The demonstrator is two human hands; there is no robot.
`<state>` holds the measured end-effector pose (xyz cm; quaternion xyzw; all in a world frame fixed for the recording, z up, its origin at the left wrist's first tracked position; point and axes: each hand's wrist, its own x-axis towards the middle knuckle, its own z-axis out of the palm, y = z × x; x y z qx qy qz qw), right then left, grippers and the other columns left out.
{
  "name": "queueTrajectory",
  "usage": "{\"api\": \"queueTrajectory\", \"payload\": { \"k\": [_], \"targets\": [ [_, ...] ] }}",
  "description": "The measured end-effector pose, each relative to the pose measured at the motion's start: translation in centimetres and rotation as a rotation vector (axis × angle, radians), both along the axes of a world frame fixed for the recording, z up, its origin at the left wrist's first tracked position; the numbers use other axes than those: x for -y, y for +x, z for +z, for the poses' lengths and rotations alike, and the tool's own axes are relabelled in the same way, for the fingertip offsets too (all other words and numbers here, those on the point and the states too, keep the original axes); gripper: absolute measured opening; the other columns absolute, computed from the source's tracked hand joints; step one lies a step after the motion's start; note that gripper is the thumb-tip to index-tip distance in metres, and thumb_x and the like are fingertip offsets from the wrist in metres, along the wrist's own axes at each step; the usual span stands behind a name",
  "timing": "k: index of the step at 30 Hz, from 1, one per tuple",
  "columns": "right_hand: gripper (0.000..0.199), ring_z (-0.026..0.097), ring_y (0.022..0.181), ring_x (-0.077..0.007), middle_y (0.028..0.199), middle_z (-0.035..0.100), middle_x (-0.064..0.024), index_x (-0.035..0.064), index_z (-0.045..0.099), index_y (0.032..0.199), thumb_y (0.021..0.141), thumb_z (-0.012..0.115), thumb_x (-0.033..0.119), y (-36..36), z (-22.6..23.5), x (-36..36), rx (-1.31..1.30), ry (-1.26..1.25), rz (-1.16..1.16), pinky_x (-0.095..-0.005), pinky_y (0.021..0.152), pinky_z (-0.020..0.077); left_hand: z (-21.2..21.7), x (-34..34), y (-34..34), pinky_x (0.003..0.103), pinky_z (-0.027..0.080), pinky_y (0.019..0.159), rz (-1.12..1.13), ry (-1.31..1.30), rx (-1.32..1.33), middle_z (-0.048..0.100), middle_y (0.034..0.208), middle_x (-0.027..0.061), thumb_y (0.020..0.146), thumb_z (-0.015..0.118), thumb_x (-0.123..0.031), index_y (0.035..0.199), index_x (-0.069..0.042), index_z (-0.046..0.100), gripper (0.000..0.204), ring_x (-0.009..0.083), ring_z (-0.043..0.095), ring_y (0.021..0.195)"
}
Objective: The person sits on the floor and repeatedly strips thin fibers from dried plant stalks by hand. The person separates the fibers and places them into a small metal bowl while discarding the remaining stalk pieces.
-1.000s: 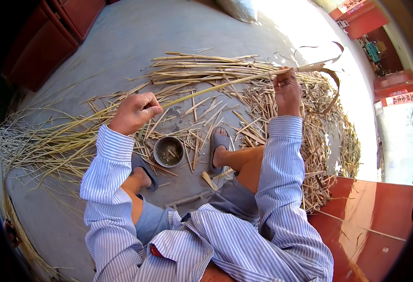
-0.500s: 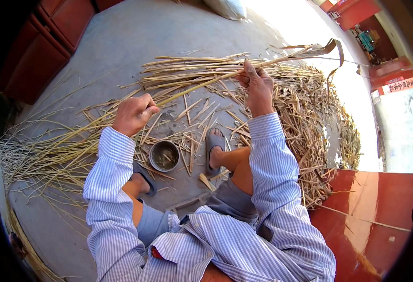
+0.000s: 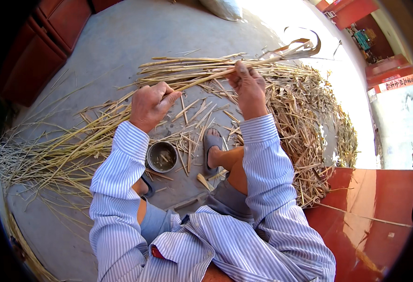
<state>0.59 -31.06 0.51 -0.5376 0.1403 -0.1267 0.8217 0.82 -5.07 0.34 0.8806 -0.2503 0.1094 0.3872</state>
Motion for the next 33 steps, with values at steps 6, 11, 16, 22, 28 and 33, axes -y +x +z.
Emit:
{"api": "queueTrajectory", "payload": {
  "k": [6, 11, 16, 22, 28, 33],
  "targets": [
    [0.015, 0.065, 0.069, -0.0123, 0.077, 0.068, -0.0027, 0.0076, 0.066, 0.090, 0.092, 0.069, 0.023, 0.1, -1.8, 11.9, -0.057, 0.067, -0.330, -0.0248, 0.063, 0.0541, -1.0, -5.6, -0.4, 0.033, 0.042, 0.050, -0.048, 0.023, -0.208, 0.064, 0.064, 0.0109, 0.083, 0.075, -0.024, 0.078, -0.001, 0.066, 0.025, 0.0181, 0.058, 0.053],
    [0.017, 0.064, 0.074, -0.0123, 0.083, 0.068, -0.0024, 0.0076, 0.064, 0.098, 0.096, 0.063, 0.024, -0.8, -4.6, 18.7, 0.023, 0.342, -0.359, -0.0258, 0.068, 0.0544, -1.6, -7.3, -0.2, 0.029, 0.040, 0.050, -0.081, 0.037, -0.488, 0.059, 0.059, 0.0059, 0.087, 0.073, -0.021, 0.078, 0.001, 0.064, 0.025, 0.0090, 0.051, 0.054],
    [0.017, 0.067, 0.089, -0.0155, 0.099, 0.070, -0.0049, 0.0079, 0.062, 0.109, 0.098, 0.059, 0.021, -1.4, -0.5, 7.4, -0.009, 0.201, 0.071, -0.0296, 0.080, 0.0553, -1.4, -6.2, 0.1, 0.028, 0.040, 0.050, -0.122, 0.024, -0.558, 0.059, 0.058, 0.0043, 0.088, 0.071, -0.021, 0.079, 0.000, 0.064, 0.024, 0.0091, 0.052, 0.053],
    [0.022, 0.069, 0.077, -0.0141, 0.088, 0.071, -0.0071, 0.0053, 0.063, 0.097, 0.094, 0.066, 0.027, -0.4, -1.1, 6.3, -0.078, -0.012, -0.028, -0.0249, 0.069, 0.0562, -2.2, -6.2, 0.7, 0.030, 0.040, 0.051, -0.062, -0.051, -0.454, 0.060, 0.061, 0.0056, 0.084, 0.076, -0.023, 0.078, -0.001, 0.063, 0.026, 0.0107, 0.051, 0.054],
    [0.027, 0.068, 0.068, -0.0128, 0.081, 0.070, -0.0053, 0.0064, 0.063, 0.091, 0.091, 0.069, 0.033, -0.1, -1.4, 7.6, -0.150, -0.055, -0.111, -0.0232, 0.061, 0.0551, -1.0, -6.1, 0.6, 0.033, 0.040, 0.049, -0.075, 0.137, -0.161, 0.062, 0.065, 0.0117, 0.080, 0.077, -0.018, 0.078, -0.002, 0.063, 0.021, 0.0225, 0.056, 0.052],
    [0.028, 0.070, 0.075, -0.0145, 0.085, 0.071, -0.0059, 0.0064, 0.064, 0.094, 0.092, 0.069, 0.034, -0.6, -0.8, 2.1, -0.179, -0.009, 0.124, -0.0248, 0.066, 0.0556, -0.3, -1.7, 0.1, 0.038, 0.040, 0.058, -0.157, 0.097, 0.071, 0.064, 0.071, 0.0097, 0.081, 0.075, -0.025, 0.082, -0.006, 0.065, 0.021, 0.0266, 0.059, 0.062]
  ]
}}
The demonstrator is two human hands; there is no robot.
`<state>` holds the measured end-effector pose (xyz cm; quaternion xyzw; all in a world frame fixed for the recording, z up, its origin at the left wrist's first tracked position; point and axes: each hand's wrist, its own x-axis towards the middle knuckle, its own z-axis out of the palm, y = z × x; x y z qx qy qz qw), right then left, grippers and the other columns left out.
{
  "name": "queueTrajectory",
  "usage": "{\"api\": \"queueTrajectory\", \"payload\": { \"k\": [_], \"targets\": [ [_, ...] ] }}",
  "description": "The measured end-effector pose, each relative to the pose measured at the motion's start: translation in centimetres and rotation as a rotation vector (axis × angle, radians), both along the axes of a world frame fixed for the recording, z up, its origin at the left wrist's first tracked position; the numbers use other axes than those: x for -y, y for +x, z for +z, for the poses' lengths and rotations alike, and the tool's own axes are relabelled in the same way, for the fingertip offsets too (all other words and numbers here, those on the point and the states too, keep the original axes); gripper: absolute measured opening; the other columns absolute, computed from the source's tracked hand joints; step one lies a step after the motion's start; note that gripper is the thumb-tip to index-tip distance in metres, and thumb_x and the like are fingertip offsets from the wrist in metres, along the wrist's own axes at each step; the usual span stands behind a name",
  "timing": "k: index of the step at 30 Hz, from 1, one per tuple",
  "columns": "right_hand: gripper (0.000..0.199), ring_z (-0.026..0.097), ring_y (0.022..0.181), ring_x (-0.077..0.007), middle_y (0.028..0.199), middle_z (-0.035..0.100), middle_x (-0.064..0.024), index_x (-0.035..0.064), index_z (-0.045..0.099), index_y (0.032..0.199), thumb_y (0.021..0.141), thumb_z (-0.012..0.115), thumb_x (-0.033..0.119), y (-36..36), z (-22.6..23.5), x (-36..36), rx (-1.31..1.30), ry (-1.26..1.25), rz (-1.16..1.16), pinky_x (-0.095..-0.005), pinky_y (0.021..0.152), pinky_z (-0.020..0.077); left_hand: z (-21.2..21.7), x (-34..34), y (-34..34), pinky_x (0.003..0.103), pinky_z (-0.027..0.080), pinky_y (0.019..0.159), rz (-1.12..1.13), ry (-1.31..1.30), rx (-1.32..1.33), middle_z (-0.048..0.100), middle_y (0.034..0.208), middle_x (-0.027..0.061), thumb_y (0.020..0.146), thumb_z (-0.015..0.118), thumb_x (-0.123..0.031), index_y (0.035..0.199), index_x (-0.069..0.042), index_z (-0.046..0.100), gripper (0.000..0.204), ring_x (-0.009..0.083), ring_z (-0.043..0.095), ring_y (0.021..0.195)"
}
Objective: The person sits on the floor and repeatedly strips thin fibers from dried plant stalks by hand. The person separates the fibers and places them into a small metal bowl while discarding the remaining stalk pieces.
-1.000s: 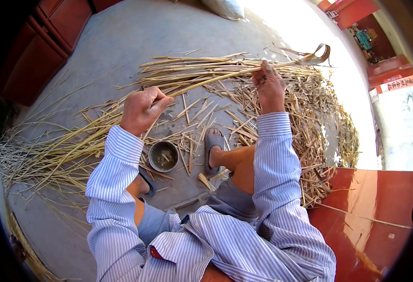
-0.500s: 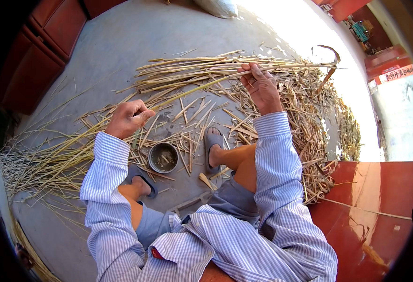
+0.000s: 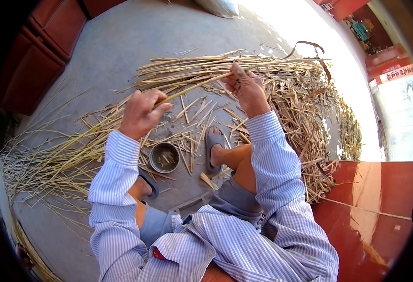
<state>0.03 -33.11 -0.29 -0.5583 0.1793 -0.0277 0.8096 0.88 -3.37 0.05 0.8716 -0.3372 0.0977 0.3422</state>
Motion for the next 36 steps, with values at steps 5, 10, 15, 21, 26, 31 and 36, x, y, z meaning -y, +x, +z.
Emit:
{"api": "queueTrajectory", "payload": {
  "k": [5, 10, 15, 21, 26, 31, 36],
  "targets": [
    [0.027, 0.070, 0.080, -0.0164, 0.090, 0.072, -0.0070, 0.0063, 0.064, 0.096, 0.092, 0.068, 0.032, -0.4, 0.4, -3.0, 0.010, 0.053, 0.095, -0.0271, 0.069, 0.0562, 0.4, 2.4, 0.1, 0.035, 0.044, 0.054, 0.089, -0.044, 0.058, 0.066, 0.071, 0.0102, 0.083, 0.074, -0.022, 0.082, -0.005, 0.069, 0.018, 0.0250, 0.060, 0.059],
    [0.021, 0.068, 0.078, -0.0160, 0.085, 0.070, -0.0052, 0.0087, 0.064, 0.095, 0.093, 0.067, 0.030, 1.0, -1.6, 6.9, 0.045, 0.051, -0.266, -0.0290, 0.069, 0.0553, 0.7, -1.4, 0.4, 0.033, 0.044, 0.052, 0.167, -0.100, -0.138, 0.066, 0.068, 0.0108, 0.085, 0.074, -0.024, 0.079, -0.004, 0.068, 0.021, 0.0217, 0.059, 0.055],
    [0.020, 0.066, 0.083, -0.0163, 0.090, 0.069, -0.0056, 0.0067, 0.062, 0.100, 0.097, 0.061, 0.026, 0.6, -3.4, 12.3, 0.133, 0.217, -0.372, -0.0307, 0.076, 0.0552, -0.4, -3.5, 0.9, 0.032, 0.041, 0.051, 0.161, -0.030, -0.245, 0.061, 0.063, 0.0097, 0.087, 0.073, -0.023, 0.079, -0.002, 0.066, 0.023, 0.0154, 0.053, 0.053],
    [0.016, 0.068, 0.091, -0.0186, 0.100, 0.070, -0.0089, 0.0052, 0.060, 0.108, 0.098, 0.059, 0.017, 0.3, 0.4, 1.5, 0.177, 0.270, 0.007, -0.0300, 0.082, 0.0567, -1.4, -2.8, 1.9, 0.031, 0.040, 0.050, 0.112, -0.077, -0.372, 0.060, 0.062, 0.0087, 0.087, 0.073, -0.023, 0.078, -0.002, 0.064, 0.025, 0.0123, 0.051, 0.053],
    [0.019, 0.069, 0.082, -0.0167, 0.093, 0.071, -0.0071, 0.0049, 0.064, 0.102, 0.095, 0.064, 0.023, 1.5, -1.1, 2.0, 0.092, 0.103, -0.129, -0.0282, 0.070, 0.0573, -0.4, -1.9, 0.9, 0.033, 0.041, 0.051, 0.112, -0.126, -0.151, 0.062, 0.065, 0.0102, 0.083, 0.076, -0.021, 0.076, -0.004, 0.063, 0.022, 0.0183, 0.056, 0.056],
    [0.021, 0.067, 0.069, -0.0148, 0.079, 0.068, -0.0038, 0.0076, 0.065, 0.089, 0.090, 0.071, 0.028, 1.7, -1.0, 3.7, 0.104, 0.123, -0.268, -0.0262, 0.061, 0.0547, 1.0, -3.4, 0.2, 0.035, 0.040, 0.049, 0.109, 0.062, 0.257, 0.063, 0.066, 0.0104, 0.080, 0.077, -0.019, 0.076, -0.004, 0.063, 0.021, 0.0235, 0.057, 0.055],
    [0.015, 0.065, 0.072, -0.0148, 0.079, 0.067, -0.0022, 0.0101, 0.066, 0.089, 0.091, 0.071, 0.025, 0.8, -2.5, 11.8, 0.054, 0.221, -0.503, -0.0278, 0.064, 0.0531, 2.8, -9.4, 0.7, 0.037, 0.042, 0.053, 0.286, 0.122, 0.001, 0.065, 0.068, 0.0092, 0.082, 0.076, -0.018, 0.079, -0.006, 0.063, 0.018, 0.0230, 0.059, 0.057]
  ]
}}
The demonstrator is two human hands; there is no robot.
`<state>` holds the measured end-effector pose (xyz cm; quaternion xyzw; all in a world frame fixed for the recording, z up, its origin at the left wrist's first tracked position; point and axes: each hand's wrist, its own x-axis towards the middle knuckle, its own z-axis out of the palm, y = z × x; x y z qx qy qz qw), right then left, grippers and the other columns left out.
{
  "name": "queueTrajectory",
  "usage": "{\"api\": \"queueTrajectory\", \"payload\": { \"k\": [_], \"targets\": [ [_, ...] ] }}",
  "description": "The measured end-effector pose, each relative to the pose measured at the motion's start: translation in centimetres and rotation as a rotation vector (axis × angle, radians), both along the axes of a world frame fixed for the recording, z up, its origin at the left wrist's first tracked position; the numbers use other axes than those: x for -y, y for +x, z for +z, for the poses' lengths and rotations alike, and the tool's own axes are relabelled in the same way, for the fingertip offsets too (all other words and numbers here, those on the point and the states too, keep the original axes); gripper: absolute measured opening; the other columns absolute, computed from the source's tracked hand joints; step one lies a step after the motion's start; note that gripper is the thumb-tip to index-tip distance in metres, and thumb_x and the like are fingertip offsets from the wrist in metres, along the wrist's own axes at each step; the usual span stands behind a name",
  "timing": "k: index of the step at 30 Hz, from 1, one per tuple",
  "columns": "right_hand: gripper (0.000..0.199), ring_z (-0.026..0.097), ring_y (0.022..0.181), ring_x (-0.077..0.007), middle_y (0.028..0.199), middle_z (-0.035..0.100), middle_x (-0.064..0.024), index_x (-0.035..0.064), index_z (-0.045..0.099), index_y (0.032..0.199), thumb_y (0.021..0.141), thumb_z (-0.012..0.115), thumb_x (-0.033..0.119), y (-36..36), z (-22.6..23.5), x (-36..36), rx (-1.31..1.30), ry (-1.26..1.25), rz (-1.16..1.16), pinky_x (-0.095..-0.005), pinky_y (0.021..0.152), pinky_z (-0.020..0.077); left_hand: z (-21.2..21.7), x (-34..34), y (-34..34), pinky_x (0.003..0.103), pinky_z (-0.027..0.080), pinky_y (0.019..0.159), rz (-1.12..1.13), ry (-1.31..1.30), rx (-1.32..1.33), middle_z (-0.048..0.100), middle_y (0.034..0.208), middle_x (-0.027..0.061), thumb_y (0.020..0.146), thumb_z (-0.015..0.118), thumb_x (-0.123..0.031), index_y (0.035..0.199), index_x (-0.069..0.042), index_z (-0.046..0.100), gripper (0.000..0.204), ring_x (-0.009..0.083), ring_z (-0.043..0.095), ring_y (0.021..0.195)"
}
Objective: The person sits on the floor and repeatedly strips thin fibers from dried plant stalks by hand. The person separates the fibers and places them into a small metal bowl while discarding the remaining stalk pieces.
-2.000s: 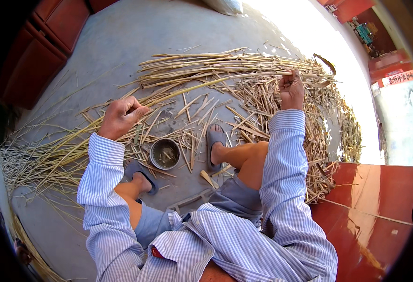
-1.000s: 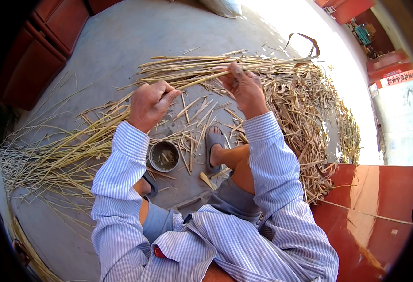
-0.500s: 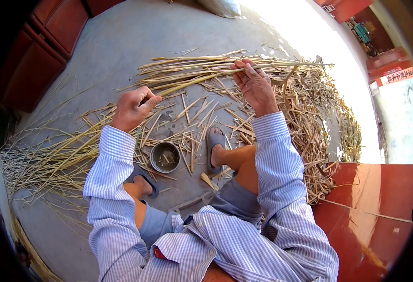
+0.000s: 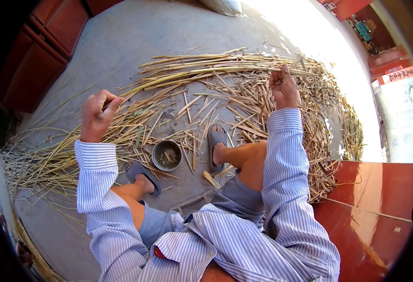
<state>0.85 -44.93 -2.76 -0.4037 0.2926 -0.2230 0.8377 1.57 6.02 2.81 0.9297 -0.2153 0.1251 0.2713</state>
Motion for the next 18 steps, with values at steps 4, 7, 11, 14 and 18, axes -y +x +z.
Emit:
{"api": "queueTrajectory", "payload": {
  "k": [4, 7, 11, 14, 18],
  "targets": [
    [0.016, 0.067, 0.075, -0.0154, 0.085, 0.070, -0.0044, 0.0092, 0.066, 0.094, 0.092, 0.069, 0.024, -0.3, 0.2, -3.9, 0.049, -0.042, 0.142, -0.0273, 0.066, 0.0536, -1.2, 2.5, -0.3, 0.037, 0.042, 0.053, -0.112, -0.042, 0.121, 0.065, 0.067, 0.0098, 0.082, 0.075, -0.018, 0.079, -0.005, 0.064, 0.018, 0.0231, 0.060, 0.058],
    [0.017, 0.067, 0.078, -0.0154, 0.087, 0.071, -0.0052, 0.0084, 0.065, 0.095, 0.092, 0.069, 0.025, -0.5, 1.5, -8.7, 0.033, -0.063, 0.275, -0.0271, 0.067, 0.0538, -1.3, 7.1, -1.1, 0.036, 0.043, 0.052, -0.240, -0.088, 0.161, 0.065, 0.068, 0.0095, 0.082, 0.074, -0.018, 0.078, -0.005, 0.065, 0.017, 0.0226, 0.061, 0.059],
    [0.017, 0.064, 0.078, -0.0143, 0.081, 0.066, -0.0012, 0.0108, 0.065, 0.093, 0.091, 0.070, 0.027, 0.5, 1.3, -4.2, 0.048, -0.080, 0.093, -0.0277, 0.069, 0.0534, -1.7, 6.6, -0.6, 0.035, 0.043, 0.053, -0.127, -0.226, -0.114, 0.065, 0.069, 0.0108, 0.083, 0.074, -0.017, 0.080, -0.003, 0.066, 0.016, 0.0225, 0.060, 0.059],
    [0.017, 0.064, 0.079, -0.0156, 0.081, 0.065, -0.0018, 0.0092, 0.062, 0.099, 0.095, 0.065, 0.026, 0.4, 0.6, -3.2, 0.079, 0.026, 0.141, -0.0290, 0.072, 0.0549, -1.9, 6.0, -0.4, 0.034, 0.043, 0.053, -0.139, -0.237, -0.154, 0.063, 0.068, 0.0128, 0.083, 0.074, -0.016, 0.081, -0.002, 0.066, 0.017, 0.0220, 0.057, 0.057],
    [0.019, 0.067, 0.094, -0.0179, 0.107, 0.069, -0.0093, 0.0054, 0.060, 0.108, 0.098, 0.060, 0.021, -0.7, 2.9, -10.1, 0.057, 0.081, 0.579, -0.0295, 0.080, 0.0568, -2.4, 5.6, -0.3, 0.034, 0.043, 0.053, -0.142, -0.195, -0.186, 0.063, 0.068, 0.0122, 0.084, 0.074, -0.017, 0.081, -0.002, 0.066, 0.017, 0.0215, 0.057, 0.057]
  ]
}}
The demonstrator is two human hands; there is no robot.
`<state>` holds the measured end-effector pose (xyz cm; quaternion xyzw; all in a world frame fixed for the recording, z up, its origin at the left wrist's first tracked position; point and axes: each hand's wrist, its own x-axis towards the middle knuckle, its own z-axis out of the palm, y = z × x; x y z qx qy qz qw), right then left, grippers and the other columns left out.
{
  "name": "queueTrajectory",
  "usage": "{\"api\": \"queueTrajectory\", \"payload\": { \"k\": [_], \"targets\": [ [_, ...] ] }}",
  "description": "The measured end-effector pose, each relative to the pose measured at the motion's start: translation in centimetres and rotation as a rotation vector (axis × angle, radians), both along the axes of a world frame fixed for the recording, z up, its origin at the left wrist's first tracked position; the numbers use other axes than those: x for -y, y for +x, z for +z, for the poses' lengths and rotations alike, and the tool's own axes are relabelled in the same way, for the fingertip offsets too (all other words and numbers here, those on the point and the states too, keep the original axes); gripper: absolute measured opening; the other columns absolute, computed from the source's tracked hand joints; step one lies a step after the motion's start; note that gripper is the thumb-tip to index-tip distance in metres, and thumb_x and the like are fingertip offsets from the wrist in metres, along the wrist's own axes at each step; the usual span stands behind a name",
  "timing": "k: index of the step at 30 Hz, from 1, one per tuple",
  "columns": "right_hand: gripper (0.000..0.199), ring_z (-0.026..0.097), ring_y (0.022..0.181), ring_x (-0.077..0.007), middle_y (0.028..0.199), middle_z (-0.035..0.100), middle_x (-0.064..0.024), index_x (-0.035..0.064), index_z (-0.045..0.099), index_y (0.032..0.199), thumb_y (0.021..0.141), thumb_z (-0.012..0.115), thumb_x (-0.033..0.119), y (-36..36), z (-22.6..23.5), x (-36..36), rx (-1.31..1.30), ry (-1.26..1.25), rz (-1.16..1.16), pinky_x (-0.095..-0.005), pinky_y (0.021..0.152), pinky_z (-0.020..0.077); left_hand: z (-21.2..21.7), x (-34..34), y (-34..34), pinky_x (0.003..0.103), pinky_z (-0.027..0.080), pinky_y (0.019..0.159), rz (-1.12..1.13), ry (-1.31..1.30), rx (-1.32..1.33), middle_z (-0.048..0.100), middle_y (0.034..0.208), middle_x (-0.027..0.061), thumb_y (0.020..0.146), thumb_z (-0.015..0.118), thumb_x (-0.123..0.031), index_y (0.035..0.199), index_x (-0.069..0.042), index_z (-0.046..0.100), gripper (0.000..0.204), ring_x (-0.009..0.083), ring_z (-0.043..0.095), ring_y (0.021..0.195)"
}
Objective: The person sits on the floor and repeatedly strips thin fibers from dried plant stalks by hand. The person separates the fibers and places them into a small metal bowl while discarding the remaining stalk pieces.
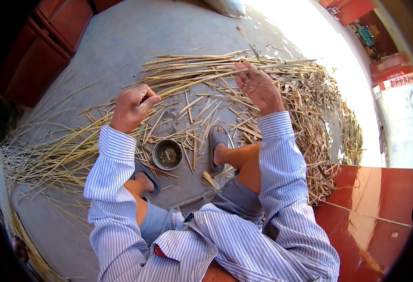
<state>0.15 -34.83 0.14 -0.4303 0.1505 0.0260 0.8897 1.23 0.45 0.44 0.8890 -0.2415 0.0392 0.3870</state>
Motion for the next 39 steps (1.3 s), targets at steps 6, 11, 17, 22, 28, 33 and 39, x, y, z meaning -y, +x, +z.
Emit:
{"api": "queueTrajectory", "payload": {
  "k": [6, 11, 17, 22, 28, 33, 39],
  "targets": [
    [0.024, 0.069, 0.088, -0.0160, 0.102, 0.071, -0.0092, 0.0033, 0.061, 0.106, 0.094, 0.065, 0.024, 0.9, -1.2, -3.8, 0.033, -0.219, -0.006, -0.0277, 0.076, 0.0572, -0.3, 0.5, 0.4, 0.030, 0.041, 0.054, 0.039, 0.004, -0.055, 0.061, 0.067, 0.0068, 0.086, 0.072, -0.014, 0.082, 0.001, 0.063, 0.018, 0.0133, 0.051, 0.058],
    [0.027, 0.068, 0.068, -0.0123, 0.080, 0.069, -0.0060, 0.0039, 0.062, 0.093, 0.089, 0.072, 0.029, 1.6, -1.8, -3.2, -0.027, -0.297, -0.187, -0.0219, 0.056, 0.0533, -0.2, 0.8, 0.2, 0.028, 0.040, 0.053, -0.021, -0.016, 0.014, 0.059, 0.065, 0.0049, 0.085, 0.074, -0.012, 0.081, -0.001, 0.062, 0.017, 0.0112, 0.050, 0.058],
    [0.019, 0.067, 0.064, -0.0142, 0.074, 0.067, -0.0036, 0.0080, 0.063, 0.087, 0.088, 0.074, 0.024, 1.8, -3.1, 6.0, -0.081, -0.263, -0.451, -0.0250, 0.054, 0.0531, 0.2, -3.5, -0.5, 0.034, 0.041, 0.052, 0.037, 0.042, -0.062, 0.060, 0.065, 0.0104, 0.081, 0.076, -0.014, 0.080, -0.002, 0.064, 0.017, 0.0206, 0.054, 0.055],
    [0.017, 0.065, 0.075, -0.0130, 0.083, 0.068, -0.0016, 0.0100, 0.063, 0.093, 0.096, 0.063, 0.027, 1.1, -5.2, 13.2, -0.139, -0.067, -0.673, -0.0270, 0.066, 0.0519, 0.3, -6.1, -1.2, 0.032, 0.040, 0.053, 0.043, 0.098, -0.087, 0.061, 0.066, 0.0096, 0.081, 0.075, -0.013, 0.079, -0.001, 0.064, 0.016, 0.0180, 0.053, 0.056],
    [0.024, 0.066, 0.099, -0.0190, 0.107, 0.068, -0.0085, 0.0044, 0.058, 0.117, 0.100, 0.055, 0.021, 0.6, -1.7, 4.7, 0.008, -0.017, -0.035, -0.0327, 0.083, 0.0544, 0.0, -5.3, -1.1, 0.034, 0.042, 0.055, 0.003, 0.116, -0.117, 0.062, 0.068, 0.0113, 0.081, 0.074, -0.014, 0.079, -0.001, 0.064, 0.016, 0.0202, 0.055, 0.057],
    [0.021, 0.069, 0.084, -0.0165, 0.092, 0.070, -0.0062, 0.0045, 0.063, 0.107, 0.097, 0.062, 0.023, 1.0, -1.5, 1.5, 0.005, -0.205, -0.036, -0.0290, 0.072, 0.0562, -0.3, -5.4, -0.9, 0.034, 0.043, 0.056, 0.052, 0.109, -0.163, 0.062, 0.066, 0.0117, 0.081, 0.074, -0.014, 0.081, -0.001, 0.064, 0.017, 0.0213, 0.056, 0.058],
    [0.022, 0.067, 0.071, -0.0129, 0.081, 0.069, -0.0049, 0.0067, 0.064, 0.093, 0.091, 0.070, 0.027, 1.4, -2.8, 2.8, -0.066, -0.359, -0.225, -0.0256, 0.062, 0.0551, -0.2, -5.2, -1.4, 0.033, 0.043, 0.055, 0.000, 0.103, -0.080, 0.062, 0.066, 0.0102, 0.081, 0.074, -0.014, 0.082, -0.001, 0.063, 0.017, 0.0197, 0.056, 0.057]
  ]
}}
